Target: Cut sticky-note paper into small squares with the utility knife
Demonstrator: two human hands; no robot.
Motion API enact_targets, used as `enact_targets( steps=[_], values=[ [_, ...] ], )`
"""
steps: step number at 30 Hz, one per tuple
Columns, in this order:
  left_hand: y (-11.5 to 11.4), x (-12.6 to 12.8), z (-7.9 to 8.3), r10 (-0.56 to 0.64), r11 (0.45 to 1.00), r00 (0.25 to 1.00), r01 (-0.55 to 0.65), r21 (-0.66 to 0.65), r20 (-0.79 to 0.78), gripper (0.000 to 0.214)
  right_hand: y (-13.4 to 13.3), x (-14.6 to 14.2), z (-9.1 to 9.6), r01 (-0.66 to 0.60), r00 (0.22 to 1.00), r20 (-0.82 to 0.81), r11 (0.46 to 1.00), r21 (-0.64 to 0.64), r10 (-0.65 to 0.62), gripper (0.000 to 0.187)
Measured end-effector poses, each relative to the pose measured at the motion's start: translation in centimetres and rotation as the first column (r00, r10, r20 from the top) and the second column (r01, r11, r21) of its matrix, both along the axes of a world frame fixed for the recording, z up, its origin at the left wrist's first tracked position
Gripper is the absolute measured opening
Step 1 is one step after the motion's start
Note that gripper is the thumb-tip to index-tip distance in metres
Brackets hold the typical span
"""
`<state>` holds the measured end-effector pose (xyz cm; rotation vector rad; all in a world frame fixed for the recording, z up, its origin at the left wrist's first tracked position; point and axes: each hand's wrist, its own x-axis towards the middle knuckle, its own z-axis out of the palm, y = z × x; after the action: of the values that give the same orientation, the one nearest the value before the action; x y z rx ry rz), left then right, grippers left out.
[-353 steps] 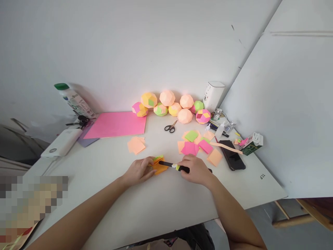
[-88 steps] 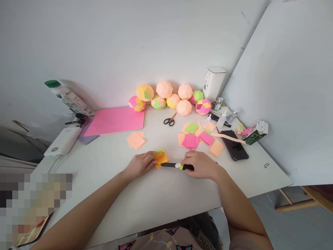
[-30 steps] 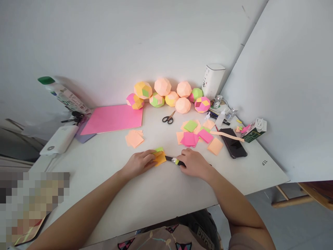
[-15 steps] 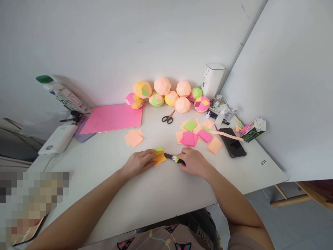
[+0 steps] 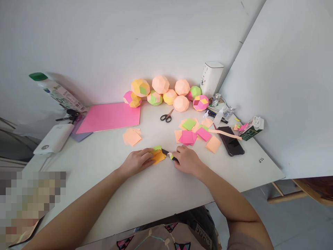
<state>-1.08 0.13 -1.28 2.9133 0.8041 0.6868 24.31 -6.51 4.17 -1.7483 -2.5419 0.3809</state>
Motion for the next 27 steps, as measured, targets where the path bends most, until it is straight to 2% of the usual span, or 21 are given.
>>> enact_targets(
  steps=[10, 15, 27],
  values=[
    [0.0, 0.0, -0.1, -0.005, 1.000, 1.000, 0.005, 0.000, 0.013, 0.016, 0.1, -0.9, -0.7, 0.007, 1.000, 0.005, 0.999, 0.053, -0.008, 0.033],
    [0.1, 0.0, -0.1, -0.012, 1.000, 1.000, 0.012, 0.007, 0.013, 0.016, 0.2, -1.7, -1.3, 0.052, 0.999, -0.004, 0.996, 0.077, -0.052, 0.033],
    [0.2, -0.1, -0.3, 0.002, 1.000, 1.000, -0.002, -0.008, 0.000, 0.016, 0.4, -1.5, -1.4, 0.065, 0.998, -0.022, 0.994, 0.090, -0.063, 0.034]
  ],
)
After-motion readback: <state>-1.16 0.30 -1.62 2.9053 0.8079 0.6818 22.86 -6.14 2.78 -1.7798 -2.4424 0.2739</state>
